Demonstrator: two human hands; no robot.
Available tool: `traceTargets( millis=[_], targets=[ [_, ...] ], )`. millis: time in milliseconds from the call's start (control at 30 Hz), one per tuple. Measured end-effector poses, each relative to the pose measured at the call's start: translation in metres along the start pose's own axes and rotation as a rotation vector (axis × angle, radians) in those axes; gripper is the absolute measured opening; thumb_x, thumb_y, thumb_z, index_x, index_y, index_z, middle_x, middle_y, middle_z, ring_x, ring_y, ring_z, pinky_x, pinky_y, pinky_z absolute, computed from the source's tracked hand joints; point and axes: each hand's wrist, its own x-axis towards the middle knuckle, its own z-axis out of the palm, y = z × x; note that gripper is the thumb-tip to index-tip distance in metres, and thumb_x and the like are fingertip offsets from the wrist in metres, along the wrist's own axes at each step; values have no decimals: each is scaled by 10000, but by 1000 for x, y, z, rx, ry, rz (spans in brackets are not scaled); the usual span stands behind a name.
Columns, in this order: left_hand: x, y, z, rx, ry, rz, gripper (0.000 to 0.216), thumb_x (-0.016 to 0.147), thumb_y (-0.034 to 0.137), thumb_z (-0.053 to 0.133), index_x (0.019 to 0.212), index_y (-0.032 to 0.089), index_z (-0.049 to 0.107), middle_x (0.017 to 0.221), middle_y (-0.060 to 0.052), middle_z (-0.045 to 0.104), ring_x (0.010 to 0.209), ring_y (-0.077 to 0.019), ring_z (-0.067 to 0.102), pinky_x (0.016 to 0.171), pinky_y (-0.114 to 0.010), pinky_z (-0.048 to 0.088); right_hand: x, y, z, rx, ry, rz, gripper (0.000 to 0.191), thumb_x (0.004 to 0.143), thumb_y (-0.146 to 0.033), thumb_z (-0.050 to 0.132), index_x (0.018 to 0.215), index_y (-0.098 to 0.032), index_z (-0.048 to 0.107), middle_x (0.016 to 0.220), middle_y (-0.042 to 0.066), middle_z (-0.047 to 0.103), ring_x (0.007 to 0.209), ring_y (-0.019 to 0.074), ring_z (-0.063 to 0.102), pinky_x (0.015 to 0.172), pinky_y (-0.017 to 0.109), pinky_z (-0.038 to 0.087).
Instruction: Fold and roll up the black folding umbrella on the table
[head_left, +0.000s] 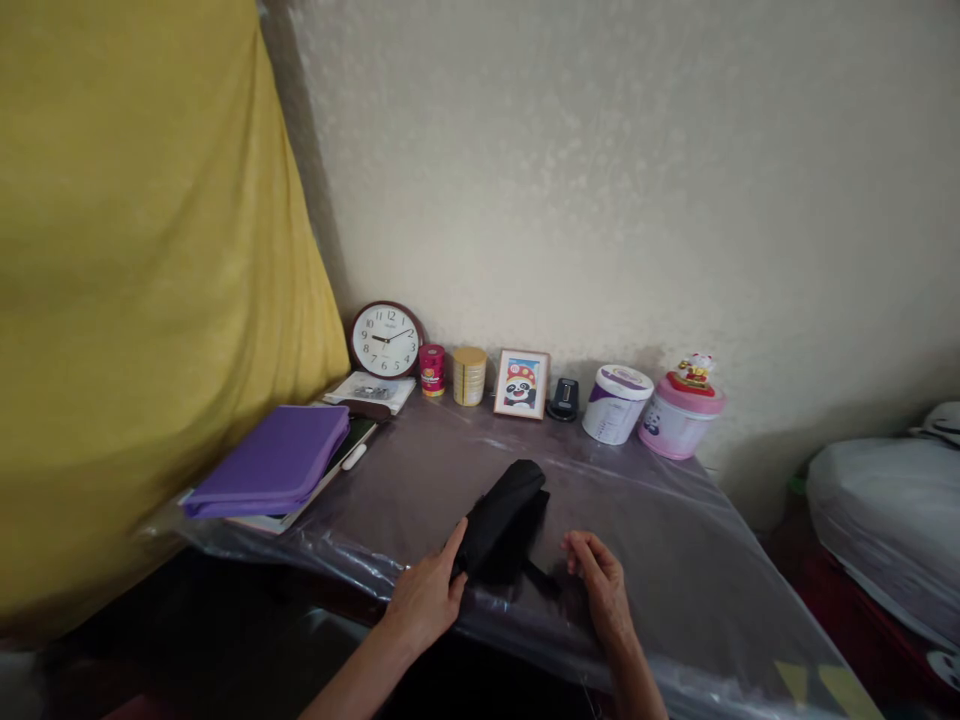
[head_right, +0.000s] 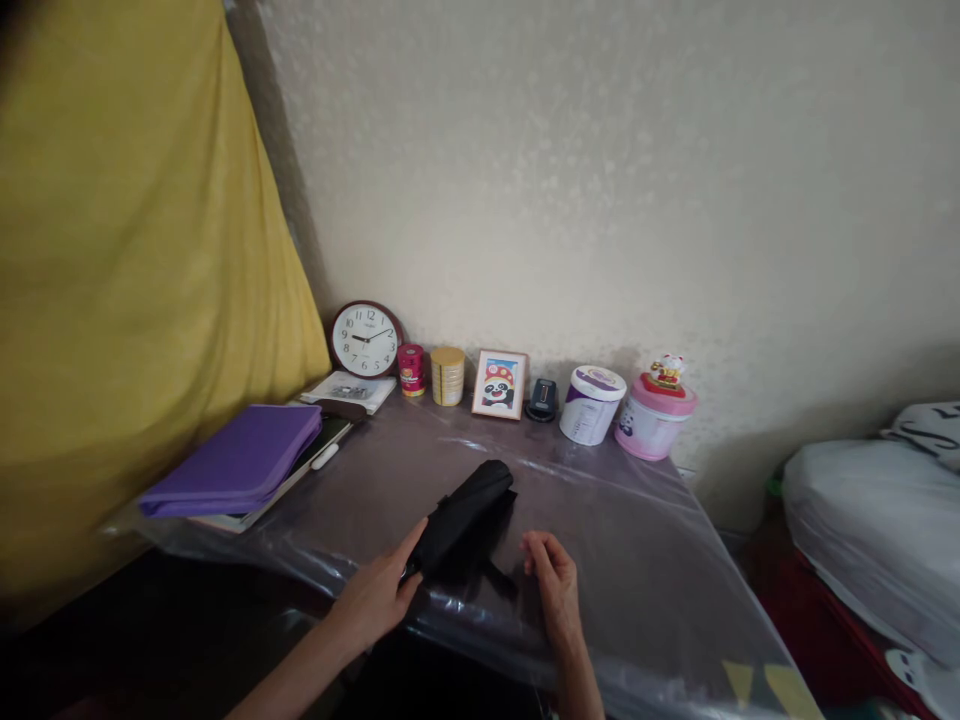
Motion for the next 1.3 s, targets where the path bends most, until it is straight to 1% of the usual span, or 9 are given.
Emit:
traceTargets(
  millis=[267, 467, 600, 667, 733, 833, 967, 1200, 1300],
  targets=[
    [-8, 4, 4, 42, 86, 87, 691, 833, 195, 363, 1365, 377, -39, 1090, -62, 506, 783, -164, 594, 692, -276, 437, 0, 4, 0, -27, -17, -39, 338, 770, -489, 511, 701, -169, 597, 568, -21, 482, 563, 117, 444, 589, 228, 364],
    [2, -7, -1, -223, 18, 43, 690, 784, 208, 459, 1377, 318, 124, 1198, -58, 520, 1031, -193, 542, 862, -285, 394, -1, -3, 2, -39, -2, -4, 380, 731, -540, 524, 671, -172, 599, 556, -18, 491, 536, 115, 440, 561, 226, 369],
    [11, -19, -14, -319, -93, -65, 593, 832, 338, 394, 1373, 265, 162, 873, -28, 662, 686, -166, 637, 657, -269, 463, -1, -3, 3, -30, 10, -26, 377, 716, -538, 541, 669, -171, 612, 562, -14, 504, 535, 110, 447, 553, 220, 381],
    [13, -23, -20, -280, -84, -123, 580, 855, 387, 332, 1376, 193, 166, 770, -44, 656, 600, -177, 623, 604, -285, 456, 0, -1, 3, -27, 4, -28, 365, 722, -526, 544, 672, -171, 611, 567, -16, 506, 535, 105, 444, 549, 212, 378],
    [12, -25, -23, -220, -9, -178, 584, 871, 384, 297, 1384, 159, 134, 923, -113, 622, 742, -212, 624, 683, -326, 443, 0, 1, 2, -40, -18, -29, 353, 741, -511, 537, 671, -171, 601, 569, -20, 495, 542, 102, 438, 557, 206, 373],
    [8, -22, -23, -19, 127, -186, 578, 876, 305, 299, 1394, 252, 48, 1112, -134, 496, 854, -230, 587, 720, -344, 419, 1, 4, 2, -75, -34, -37, 351, 765, -502, 511, 667, -173, 580, 569, -24, 473, 561, 108, 435, 582, 212, 368],
    [12, -19, -15, 163, 129, -117, 798, 763, 95, 422, 1366, 373, -21, 1126, -90, 445, 953, -235, 532, 708, -301, 409, 1, 5, 2, -110, -40, -45, 370, 764, -522, 493, 661, -177, 576, 552, -26, 451, 557, 119, 431, 572, 223, 364],
    [29, -27, -23, -104, 34, -120, 816, 711, 79, 477, 1384, 301, 70, 966, -66, 563, 857, -200, 579, 728, -288, 398, 1, 5, 0, -85, -56, -52, 360, 771, -507, 489, 676, -171, 574, 581, -21, 470, 567, 117, 428, 569, 217, 363],
    [24, -27, -35, -311, -41, -78, 701, 750, 161, 441, 1368, 269, 130, 790, -4, 603, 655, -142, 594, 593, -233, 428, 2, 5, 1, -76, -56, -42, 361, 760, -509, 502, 668, -167, 577, 577, -22, 477, 555, 114, 425, 556, 216, 359]
  ],
)
